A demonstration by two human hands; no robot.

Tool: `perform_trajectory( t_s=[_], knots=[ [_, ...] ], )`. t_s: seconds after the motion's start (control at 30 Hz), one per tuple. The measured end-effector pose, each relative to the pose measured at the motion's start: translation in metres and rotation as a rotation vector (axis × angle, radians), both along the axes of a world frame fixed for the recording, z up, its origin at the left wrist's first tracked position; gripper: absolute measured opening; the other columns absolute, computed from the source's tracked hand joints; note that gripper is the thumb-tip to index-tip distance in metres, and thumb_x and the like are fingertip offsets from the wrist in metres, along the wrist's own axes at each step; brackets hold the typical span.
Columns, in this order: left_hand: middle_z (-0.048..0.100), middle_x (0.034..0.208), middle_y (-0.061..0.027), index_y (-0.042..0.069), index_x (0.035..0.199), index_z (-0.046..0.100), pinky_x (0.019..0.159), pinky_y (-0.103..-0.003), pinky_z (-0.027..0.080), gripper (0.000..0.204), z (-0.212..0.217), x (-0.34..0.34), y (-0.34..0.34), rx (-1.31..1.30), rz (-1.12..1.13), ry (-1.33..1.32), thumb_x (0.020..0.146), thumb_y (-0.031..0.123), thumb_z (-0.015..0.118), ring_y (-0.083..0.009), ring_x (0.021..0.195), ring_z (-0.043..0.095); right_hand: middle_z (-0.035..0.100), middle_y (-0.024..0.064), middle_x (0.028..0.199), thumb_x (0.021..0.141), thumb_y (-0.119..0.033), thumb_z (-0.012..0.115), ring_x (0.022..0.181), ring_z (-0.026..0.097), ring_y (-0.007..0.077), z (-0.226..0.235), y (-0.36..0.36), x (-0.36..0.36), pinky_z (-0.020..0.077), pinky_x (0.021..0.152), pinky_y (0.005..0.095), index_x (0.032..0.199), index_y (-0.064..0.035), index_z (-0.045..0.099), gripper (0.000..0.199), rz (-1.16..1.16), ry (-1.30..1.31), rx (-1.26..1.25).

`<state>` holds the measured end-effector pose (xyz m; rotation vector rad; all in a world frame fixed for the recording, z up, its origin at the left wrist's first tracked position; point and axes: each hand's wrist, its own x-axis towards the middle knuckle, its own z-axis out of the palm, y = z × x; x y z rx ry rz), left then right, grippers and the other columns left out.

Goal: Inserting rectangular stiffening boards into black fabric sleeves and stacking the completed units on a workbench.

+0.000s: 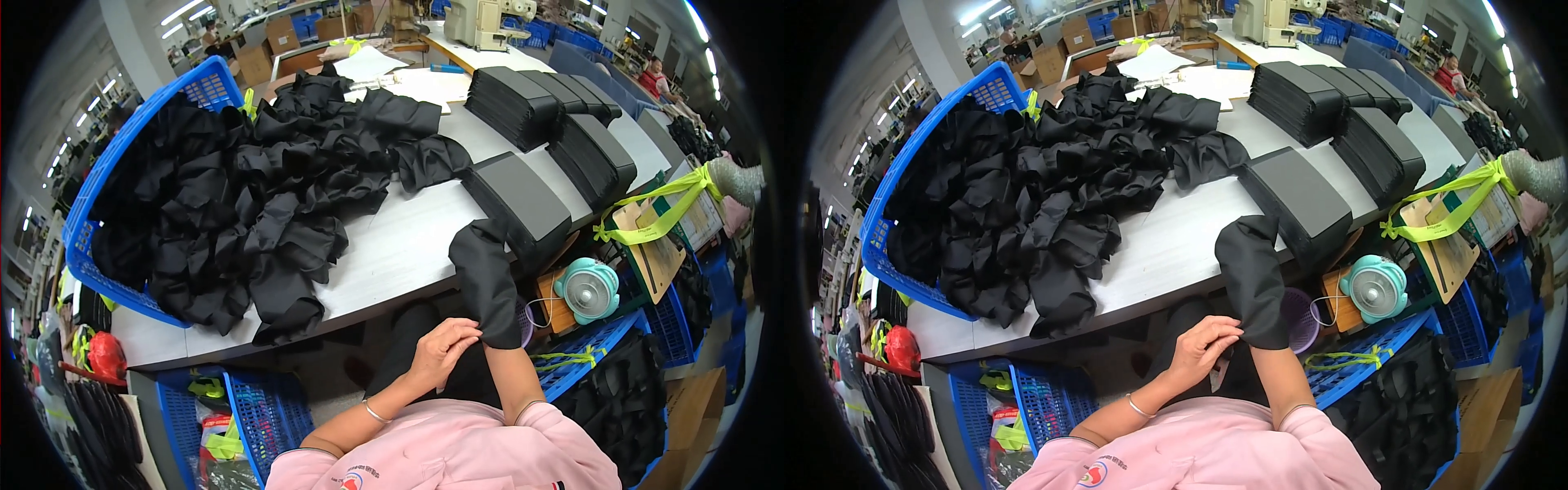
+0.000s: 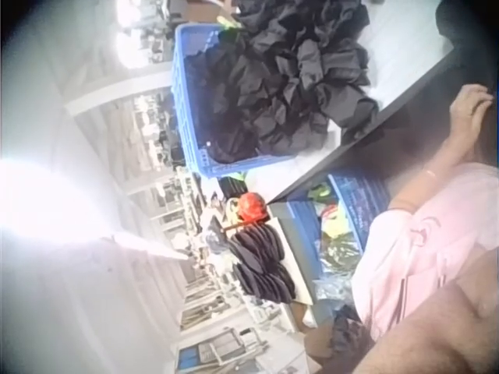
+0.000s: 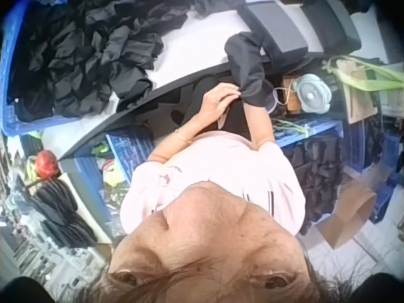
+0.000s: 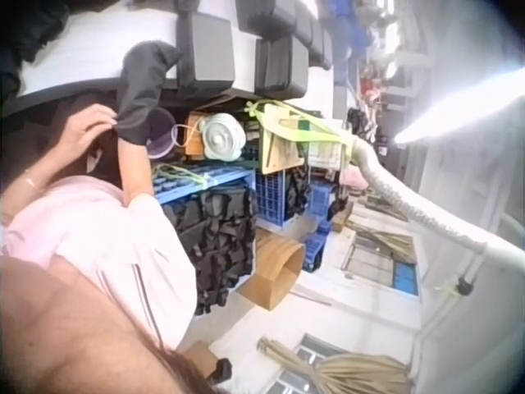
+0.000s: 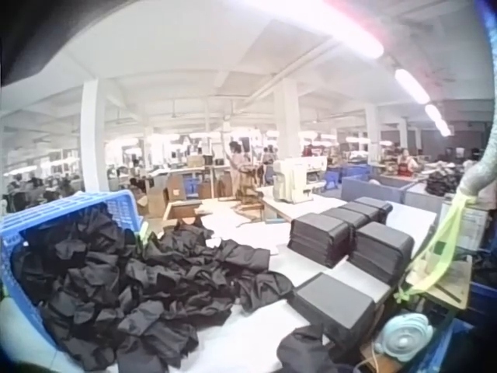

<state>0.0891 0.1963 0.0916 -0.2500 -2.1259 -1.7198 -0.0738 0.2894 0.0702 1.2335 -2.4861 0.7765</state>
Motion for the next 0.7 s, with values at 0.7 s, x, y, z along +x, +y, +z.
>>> perform_trajectory(
  t_s=[0.7],
  knots=[
    [0.064,0.085,0.0045,-0.001,0.108,0.066,0.074,-0.021,0.047,0.015,-0.007,-0.027,-0.023,0.362,-0.181,-0.317,0.096,0.004,0.058,-0.003,0.082,0.056,0.059,0.0083,0.092,0.095,-0.009,0.047,0.083,0.058,0.015,-0.014,-0.019,0.035,0.0454,0.072,0.0261,0.091,-0.0052,0.054,0.008,-0.156,-0.672,-0.808]
  ],
)
